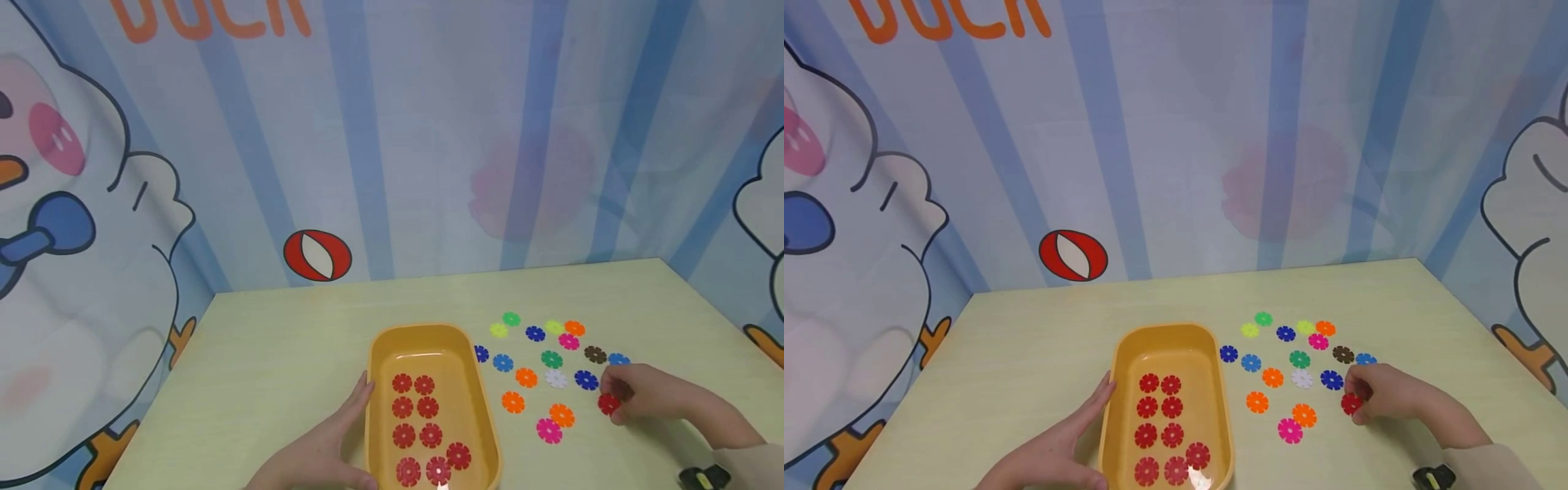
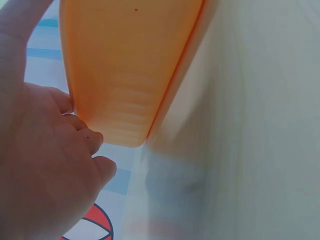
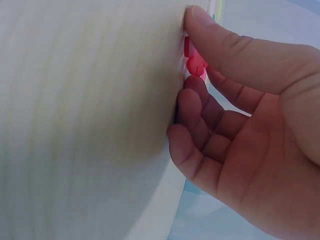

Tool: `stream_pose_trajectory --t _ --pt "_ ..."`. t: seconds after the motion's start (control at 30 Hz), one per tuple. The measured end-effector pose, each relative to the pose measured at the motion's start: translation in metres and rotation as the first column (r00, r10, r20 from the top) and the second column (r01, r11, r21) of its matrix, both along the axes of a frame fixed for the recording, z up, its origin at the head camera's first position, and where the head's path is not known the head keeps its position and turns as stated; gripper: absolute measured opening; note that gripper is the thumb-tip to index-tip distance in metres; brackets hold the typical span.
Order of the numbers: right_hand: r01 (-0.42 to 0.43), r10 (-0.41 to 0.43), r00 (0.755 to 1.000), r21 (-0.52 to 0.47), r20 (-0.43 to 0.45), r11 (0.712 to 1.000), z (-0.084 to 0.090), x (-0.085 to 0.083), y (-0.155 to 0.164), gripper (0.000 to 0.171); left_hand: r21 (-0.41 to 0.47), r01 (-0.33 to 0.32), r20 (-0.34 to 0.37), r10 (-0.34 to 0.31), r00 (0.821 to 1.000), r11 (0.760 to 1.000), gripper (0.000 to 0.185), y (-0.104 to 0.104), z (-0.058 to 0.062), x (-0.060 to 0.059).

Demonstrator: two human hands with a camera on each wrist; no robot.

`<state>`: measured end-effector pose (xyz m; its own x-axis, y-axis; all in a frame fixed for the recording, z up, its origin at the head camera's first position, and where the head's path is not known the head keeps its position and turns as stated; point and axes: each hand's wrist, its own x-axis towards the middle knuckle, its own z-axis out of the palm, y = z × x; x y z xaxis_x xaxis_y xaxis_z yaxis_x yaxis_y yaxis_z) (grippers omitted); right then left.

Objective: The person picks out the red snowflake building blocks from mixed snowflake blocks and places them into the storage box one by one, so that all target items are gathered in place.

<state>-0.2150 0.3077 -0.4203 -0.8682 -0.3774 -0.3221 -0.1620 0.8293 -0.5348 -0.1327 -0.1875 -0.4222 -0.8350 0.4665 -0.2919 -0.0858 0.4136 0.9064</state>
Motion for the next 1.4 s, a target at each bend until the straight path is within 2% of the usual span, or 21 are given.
stream_pose_trajectory --t 0.13,0.3,0.53,0.63,0.93,1.1,1.27,1.4 --pt "0.015 -0.015 1.000 0.010 -0.001 1.000 0.000 0.000 -0.001 0.034 -0.013 -0.009 0.010 0.009 1.000 1.000 0.109 0.000 -0.001 0.000" --pt "0.024 -0.024 1.000 0.003 0.003 1.000 0.000 0.000 -0.001 0.035 -0.058 -0.007 -0.014 0.006 1.000 0.998 0.110 0.000 -0.001 0.000" --pt "-0.030 0.029 0.999 -0.063 -0.014 0.998 0.000 0.002 0.002 0.031 -0.009 -0.015 0.025 0.015 1.000 1.000 0.111 0.000 -0.001 0.001" --pt "-0.049 0.048 0.999 -0.084 -0.014 0.995 0.001 0.002 0.002 0.028 -0.013 -0.014 0.017 0.015 1.000 1.000 0.111 0.000 -0.001 0.001" --pt "-0.067 0.066 0.998 -0.078 -0.018 0.995 0.006 0.003 -0.004 0.023 -0.008 -0.021 0.025 0.021 0.999 1.000 0.110 0.001 -0.001 0.001" --pt "-0.093 0.092 0.996 -0.102 -0.012 0.991 0.012 0.003 -0.012 0.022 -0.048 0.002 -0.026 -0.004 1.000 0.999 0.112 0.001 -0.001 -0.001" --pt "-0.163 0.159 0.986 -0.150 -0.040 0.975 0.021 0.000 -0.023 0.020 -0.081 0.031 -0.080 -0.038 0.996 0.996 0.114 -0.001 -0.001 -0.002" --pt "-0.195 0.188 0.980 -0.160 -0.059 0.968 0.030 -0.002 -0.036 0.019 -0.091 0.035 -0.084 -0.043 0.996 0.995 0.116 -0.002 -0.002 -0.003"
